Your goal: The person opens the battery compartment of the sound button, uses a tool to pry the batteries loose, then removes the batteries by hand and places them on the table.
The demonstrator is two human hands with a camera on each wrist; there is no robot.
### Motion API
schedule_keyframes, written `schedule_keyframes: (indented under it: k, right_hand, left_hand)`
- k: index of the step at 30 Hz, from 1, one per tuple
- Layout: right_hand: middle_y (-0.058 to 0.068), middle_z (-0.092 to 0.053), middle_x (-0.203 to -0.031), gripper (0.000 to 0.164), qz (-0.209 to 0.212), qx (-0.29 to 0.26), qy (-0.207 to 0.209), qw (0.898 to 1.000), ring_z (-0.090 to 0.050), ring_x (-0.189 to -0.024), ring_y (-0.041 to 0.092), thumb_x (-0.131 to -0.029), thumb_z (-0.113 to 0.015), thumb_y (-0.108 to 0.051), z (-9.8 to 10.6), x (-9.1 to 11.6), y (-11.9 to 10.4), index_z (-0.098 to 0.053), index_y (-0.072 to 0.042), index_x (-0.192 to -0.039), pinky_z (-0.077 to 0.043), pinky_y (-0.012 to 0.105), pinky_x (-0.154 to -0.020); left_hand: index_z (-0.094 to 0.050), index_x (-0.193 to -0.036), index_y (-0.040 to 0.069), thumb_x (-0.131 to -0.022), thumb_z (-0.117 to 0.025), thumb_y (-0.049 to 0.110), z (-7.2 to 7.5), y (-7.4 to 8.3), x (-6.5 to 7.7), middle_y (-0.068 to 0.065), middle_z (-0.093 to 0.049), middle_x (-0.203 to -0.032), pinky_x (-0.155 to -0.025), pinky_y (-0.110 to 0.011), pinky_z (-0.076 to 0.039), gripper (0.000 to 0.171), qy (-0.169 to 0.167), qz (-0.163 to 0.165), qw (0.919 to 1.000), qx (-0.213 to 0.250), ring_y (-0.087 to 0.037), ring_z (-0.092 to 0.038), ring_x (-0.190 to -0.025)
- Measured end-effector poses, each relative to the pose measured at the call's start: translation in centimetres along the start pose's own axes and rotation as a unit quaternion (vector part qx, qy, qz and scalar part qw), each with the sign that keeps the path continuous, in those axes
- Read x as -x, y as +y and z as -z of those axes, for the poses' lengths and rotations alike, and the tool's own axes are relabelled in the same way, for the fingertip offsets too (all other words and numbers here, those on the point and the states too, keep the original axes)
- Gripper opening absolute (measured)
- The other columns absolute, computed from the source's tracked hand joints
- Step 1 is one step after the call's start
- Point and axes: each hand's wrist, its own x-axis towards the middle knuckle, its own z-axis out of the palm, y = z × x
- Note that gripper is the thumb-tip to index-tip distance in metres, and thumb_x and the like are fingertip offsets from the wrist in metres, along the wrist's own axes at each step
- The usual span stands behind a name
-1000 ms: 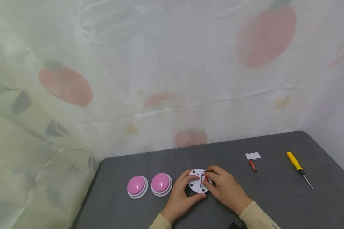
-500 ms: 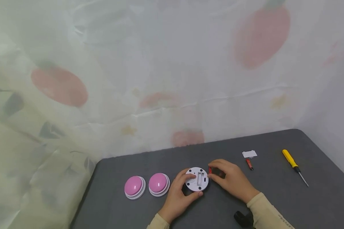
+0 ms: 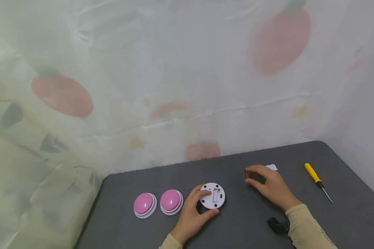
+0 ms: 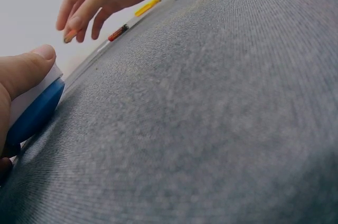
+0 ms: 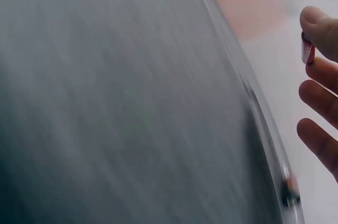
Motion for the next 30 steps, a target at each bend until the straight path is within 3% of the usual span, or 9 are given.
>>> schedule_keyframes:
  k: [4, 7, 15, 22, 27, 30]
  right_hand:
    - [-0.001, -0.076, -0.119, 0.054, -0.021, 0.01, 0.007, 1.0, -0.069, -0.094, 0.013, -0.08, -0.095, 0.0, 1.7, 0.5, 1.2, -0.077, -0.013, -0.129, -0.051, 0.014, -0.079]
    - [-0.001, -0.075, -0.119, 0.055, -0.036, 0.02, 0.01, 0.999, -0.07, -0.1, 0.011, -0.081, -0.094, 0.002, 2.9, 0.8, 2.1, -0.076, -0.013, -0.131, -0.052, 0.011, -0.085]
    - [0.006, -0.074, -0.128, 0.05, -0.082, 0.042, -0.011, 0.996, -0.053, -0.114, -0.015, -0.086, -0.093, -0.009, 6.1, 2.1, 4.2, -0.076, -0.012, -0.132, -0.041, 0.005, -0.09]
    - [0.011, -0.075, -0.128, 0.047, -0.139, 0.058, -0.052, 0.987, -0.04, -0.113, -0.028, -0.089, -0.094, -0.022, 7.6, 2.8, 4.9, -0.077, -0.013, -0.132, -0.039, 0.007, -0.086]
    - [0.015, -0.076, -0.127, 0.049, -0.148, 0.072, -0.079, 0.983, -0.04, -0.11, -0.028, -0.088, -0.094, -0.028, 8.2, 2.7, 5.0, -0.077, -0.011, -0.131, -0.043, 0.012, -0.082]
    - [0.016, -0.076, -0.127, 0.05, -0.152, 0.075, -0.097, 0.981, -0.056, -0.108, -0.014, -0.089, -0.094, -0.03, 8.1, 2.5, 5.1, -0.077, -0.01, -0.132, -0.048, 0.016, -0.082]
  left_hand:
    - [-0.07, -0.133, 0.032, -0.084, -0.097, 0.042, 0.0, 0.0, 0.0, 0.005, -0.058, -0.155, -0.108, -0.047, -0.05, 0.057, 0.001, -0.002, 1.0, -0.002, -0.022, -0.059, -0.134]
    - [-0.069, -0.133, 0.033, -0.083, -0.097, 0.042, 0.0, 0.0, 0.0, 0.006, -0.058, -0.155, -0.108, -0.047, -0.05, 0.058, -0.001, 0.001, 1.0, 0.0, -0.021, -0.059, -0.135]
    - [-0.069, -0.134, 0.034, -0.083, -0.097, 0.043, -0.1, 0.2, -0.2, 0.006, -0.057, -0.156, -0.11, -0.047, -0.049, 0.058, -0.008, 0.0, 0.9999, 0.006, -0.021, -0.058, -0.137]
    - [-0.069, -0.133, 0.034, -0.084, -0.097, 0.043, -0.1, 0.2, 0.0, 0.006, -0.057, -0.156, -0.11, -0.048, -0.049, 0.057, -0.01, 0.005, 0.9999, 0.008, -0.022, -0.058, -0.137]
    - [-0.069, -0.134, 0.034, -0.085, -0.096, 0.044, -0.1, 0.3, 0.0, 0.006, -0.057, -0.157, -0.11, -0.049, -0.049, 0.057, -0.014, 0.01, 0.9998, 0.011, -0.022, -0.058, -0.137]
    - [-0.069, -0.134, 0.033, -0.085, -0.096, 0.042, 0.0, 0.4, 0.0, 0.004, -0.057, -0.156, -0.11, -0.05, -0.049, 0.056, -0.011, 0.008, 0.9999, 0.01, -0.023, -0.058, -0.137]
